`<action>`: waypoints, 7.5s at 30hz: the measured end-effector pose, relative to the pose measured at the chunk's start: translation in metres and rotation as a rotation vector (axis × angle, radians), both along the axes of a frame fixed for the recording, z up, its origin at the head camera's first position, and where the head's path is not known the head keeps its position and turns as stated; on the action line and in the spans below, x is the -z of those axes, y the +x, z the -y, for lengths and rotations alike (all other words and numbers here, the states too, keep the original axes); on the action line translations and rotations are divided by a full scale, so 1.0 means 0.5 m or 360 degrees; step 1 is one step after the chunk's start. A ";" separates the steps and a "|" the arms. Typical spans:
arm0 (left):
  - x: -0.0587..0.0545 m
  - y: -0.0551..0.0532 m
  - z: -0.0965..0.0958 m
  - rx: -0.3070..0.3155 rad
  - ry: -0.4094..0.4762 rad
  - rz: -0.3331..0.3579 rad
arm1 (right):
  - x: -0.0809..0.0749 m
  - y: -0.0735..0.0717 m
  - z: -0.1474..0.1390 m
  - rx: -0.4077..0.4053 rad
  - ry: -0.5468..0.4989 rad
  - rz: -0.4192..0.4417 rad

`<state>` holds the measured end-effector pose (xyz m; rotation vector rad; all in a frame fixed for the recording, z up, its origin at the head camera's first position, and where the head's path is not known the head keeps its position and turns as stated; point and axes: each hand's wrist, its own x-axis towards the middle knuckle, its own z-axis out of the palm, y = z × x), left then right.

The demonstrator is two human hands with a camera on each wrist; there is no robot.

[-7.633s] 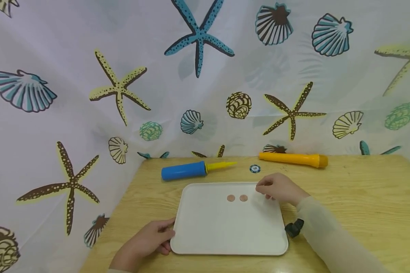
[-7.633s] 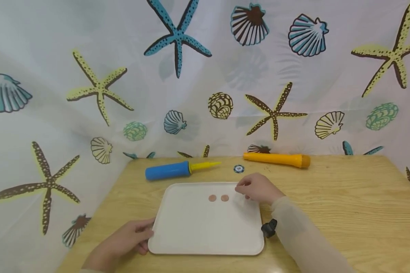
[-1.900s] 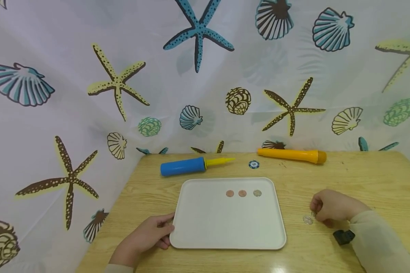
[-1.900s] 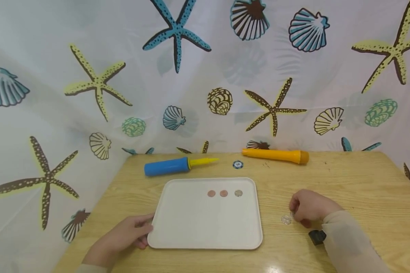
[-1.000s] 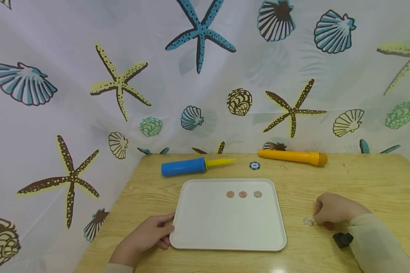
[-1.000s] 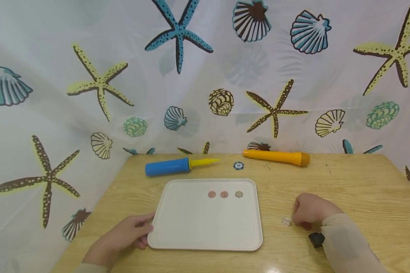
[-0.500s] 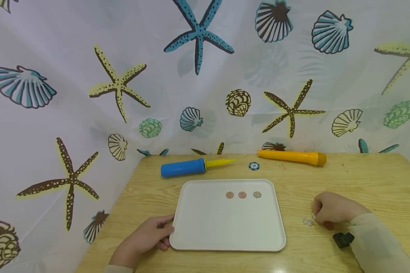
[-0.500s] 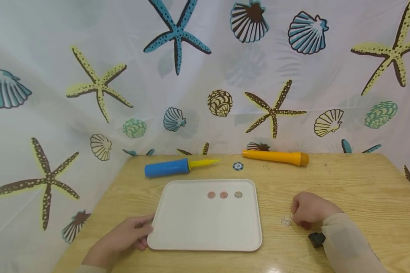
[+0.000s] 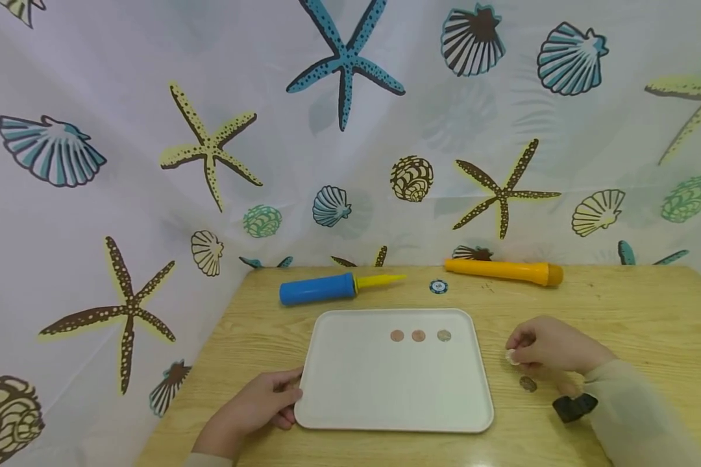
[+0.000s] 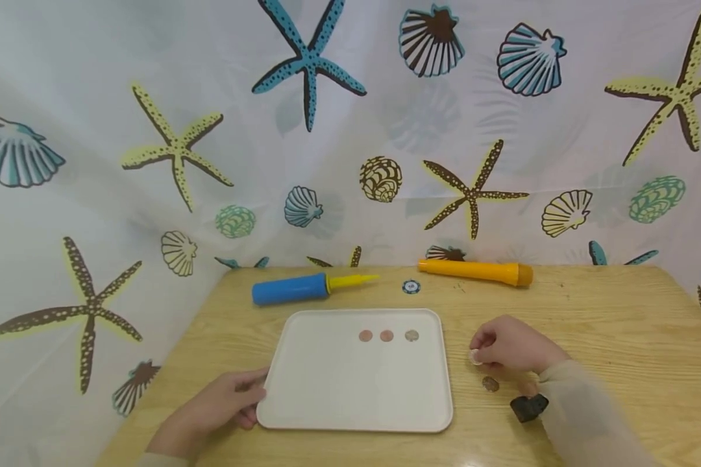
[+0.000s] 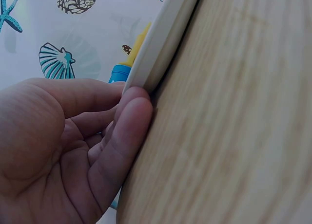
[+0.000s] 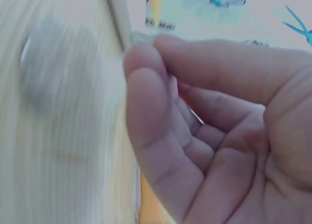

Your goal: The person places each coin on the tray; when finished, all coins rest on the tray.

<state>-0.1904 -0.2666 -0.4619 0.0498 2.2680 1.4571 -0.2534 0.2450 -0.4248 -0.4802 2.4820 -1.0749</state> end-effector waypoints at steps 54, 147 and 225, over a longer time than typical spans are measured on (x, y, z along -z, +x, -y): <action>-0.014 0.009 -0.009 -0.0004 -0.0029 -0.0015 | 0.024 -0.048 0.391 0.0143 0.0177 -0.0013; -0.004 0.003 -0.004 -0.0045 -0.0033 -0.0002 | 0.008 0.046 0.001 0.0149 0.0413 0.0124; 0.002 -0.001 0.001 -0.0030 0.0025 0.0016 | -0.006 0.033 0.027 0.0280 0.0298 -0.0120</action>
